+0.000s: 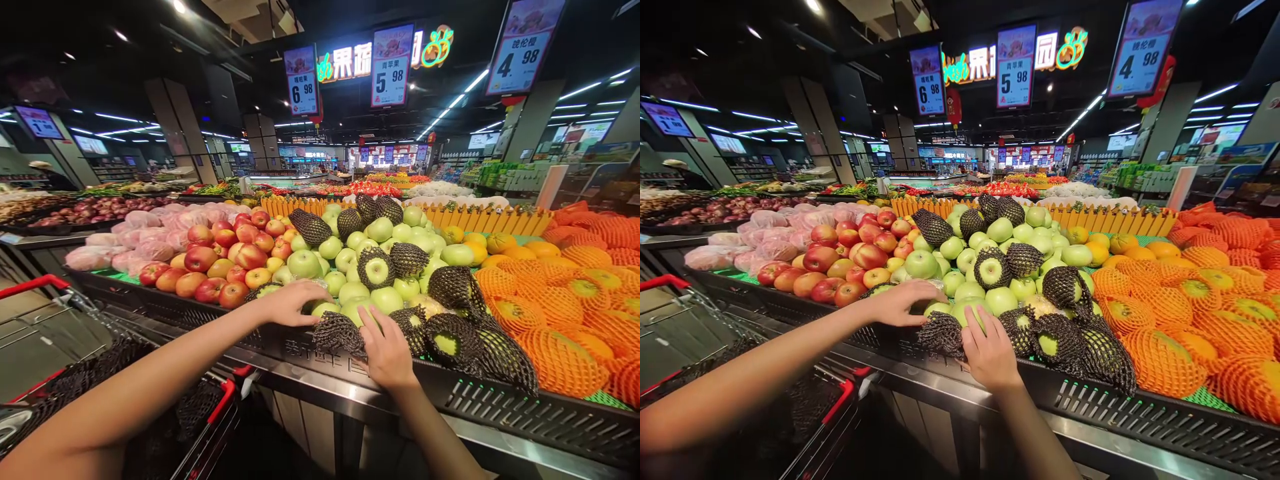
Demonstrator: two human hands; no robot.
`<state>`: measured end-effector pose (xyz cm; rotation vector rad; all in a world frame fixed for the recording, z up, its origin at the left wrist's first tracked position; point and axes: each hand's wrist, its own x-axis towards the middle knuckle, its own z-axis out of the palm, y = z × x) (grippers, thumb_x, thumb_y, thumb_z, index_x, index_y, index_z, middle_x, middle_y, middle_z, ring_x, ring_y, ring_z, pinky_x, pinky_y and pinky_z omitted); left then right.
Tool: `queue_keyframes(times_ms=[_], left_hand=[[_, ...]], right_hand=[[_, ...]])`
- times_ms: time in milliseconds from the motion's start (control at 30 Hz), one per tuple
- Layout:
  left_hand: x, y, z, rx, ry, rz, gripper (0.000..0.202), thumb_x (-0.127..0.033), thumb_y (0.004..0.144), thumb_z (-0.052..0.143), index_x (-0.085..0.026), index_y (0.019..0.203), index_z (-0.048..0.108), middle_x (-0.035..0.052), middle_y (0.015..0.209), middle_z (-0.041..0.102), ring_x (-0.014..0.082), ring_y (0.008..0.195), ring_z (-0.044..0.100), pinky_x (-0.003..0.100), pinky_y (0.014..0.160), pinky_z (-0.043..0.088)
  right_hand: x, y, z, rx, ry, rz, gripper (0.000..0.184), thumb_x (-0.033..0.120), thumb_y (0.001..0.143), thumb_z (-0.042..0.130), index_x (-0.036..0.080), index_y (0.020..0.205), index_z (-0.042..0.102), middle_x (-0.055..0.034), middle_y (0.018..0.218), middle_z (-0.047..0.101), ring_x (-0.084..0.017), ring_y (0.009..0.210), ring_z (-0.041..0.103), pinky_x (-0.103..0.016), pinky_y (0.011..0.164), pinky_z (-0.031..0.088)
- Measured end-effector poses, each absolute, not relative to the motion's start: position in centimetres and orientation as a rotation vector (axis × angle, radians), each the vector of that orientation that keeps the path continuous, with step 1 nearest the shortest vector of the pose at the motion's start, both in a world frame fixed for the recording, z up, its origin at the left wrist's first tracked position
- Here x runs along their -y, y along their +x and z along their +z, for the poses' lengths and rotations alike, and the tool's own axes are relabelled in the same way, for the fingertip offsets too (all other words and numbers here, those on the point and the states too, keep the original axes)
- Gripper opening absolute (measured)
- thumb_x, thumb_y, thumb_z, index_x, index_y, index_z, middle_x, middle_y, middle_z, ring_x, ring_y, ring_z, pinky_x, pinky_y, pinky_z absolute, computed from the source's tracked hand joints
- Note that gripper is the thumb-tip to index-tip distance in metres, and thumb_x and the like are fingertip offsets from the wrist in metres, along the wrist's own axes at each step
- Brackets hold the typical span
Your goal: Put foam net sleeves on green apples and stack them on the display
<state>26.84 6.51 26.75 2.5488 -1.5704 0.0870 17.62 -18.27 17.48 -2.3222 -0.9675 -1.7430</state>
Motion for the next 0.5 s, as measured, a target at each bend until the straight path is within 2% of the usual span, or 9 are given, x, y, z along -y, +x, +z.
queue_keyframes(times_ms=[100,167,233,333,400,500], left_hand=[[-4.8,28.5,29.2,1.533,2.644,0.147,0.033,-0.047,0.096,0.051,-0.022,0.106,0.069,0.0025,0.105,0.074,0.0187,0.098,0.067,0.030,0.093,0.049],[-3.4,30.5,30.9,1.387,2.790,0.332,0.033,-0.041,0.099,0.044,-0.022,0.108,0.068,0.0021,0.107,0.073,0.0168,0.098,0.067,0.028,0.090,0.049],[-2.1,33.1,32.2,1.220,2.915,0.509,0.032,-0.031,0.099,0.042,-0.017,0.116,0.064,0.0084,0.117,0.070,0.0217,0.105,0.064,0.034,0.092,0.048],[-0.4,37.0,32.6,1.074,3.133,0.600,0.041,-0.020,0.084,0.063,-0.008,0.123,0.060,0.0190,0.121,0.065,0.0320,0.109,0.060,0.046,0.091,0.048],[0.7,38.8,32.1,1.134,3.252,0.597,0.052,-0.013,0.073,0.073,-0.008,0.124,0.061,0.0183,0.121,0.064,0.0337,0.117,0.056,0.048,0.096,0.045],[2.4,40.1,31.2,1.344,3.336,0.595,0.039,-0.007,0.076,0.068,-0.011,0.115,0.066,0.0124,0.115,0.068,0.0293,0.125,0.051,0.047,0.107,0.037]], right_hand=[[18.2,17.7,17.5,0.962,-2.317,-1.765,0.026,0.020,0.096,0.038,0.010,0.098,0.062,-0.0206,0.119,0.071,-0.035,0.117,0.057,-0.045,0.092,0.048],[18.2,17.7,17.4,0.961,-2.321,-1.776,0.027,0.015,0.094,0.036,0.010,0.096,0.062,-0.0201,0.119,0.071,-0.035,0.117,0.057,-0.045,0.092,0.048],[18.2,17.7,17.4,0.967,-2.320,-1.784,0.027,0.014,0.093,0.036,0.010,0.096,0.063,-0.0205,0.119,0.071,-0.035,0.116,0.057,-0.045,0.092,0.048],[18.2,17.7,17.4,0.968,-2.320,-1.787,0.027,0.015,0.093,0.037,0.010,0.095,0.064,-0.0211,0.119,0.071,-0.035,0.119,0.057,-0.045,0.092,0.048],[18.2,17.7,17.5,0.961,-2.323,-1.786,0.028,0.018,0.094,0.038,0.010,0.095,0.065,-0.0212,0.119,0.070,-0.034,0.120,0.056,-0.045,0.093,0.047],[18.2,17.7,17.5,0.958,-2.327,-1.794,0.029,0.018,0.095,0.038,0.010,0.094,0.065,-0.0206,0.119,0.070,-0.035,0.118,0.056,-0.044,0.093,0.047]])
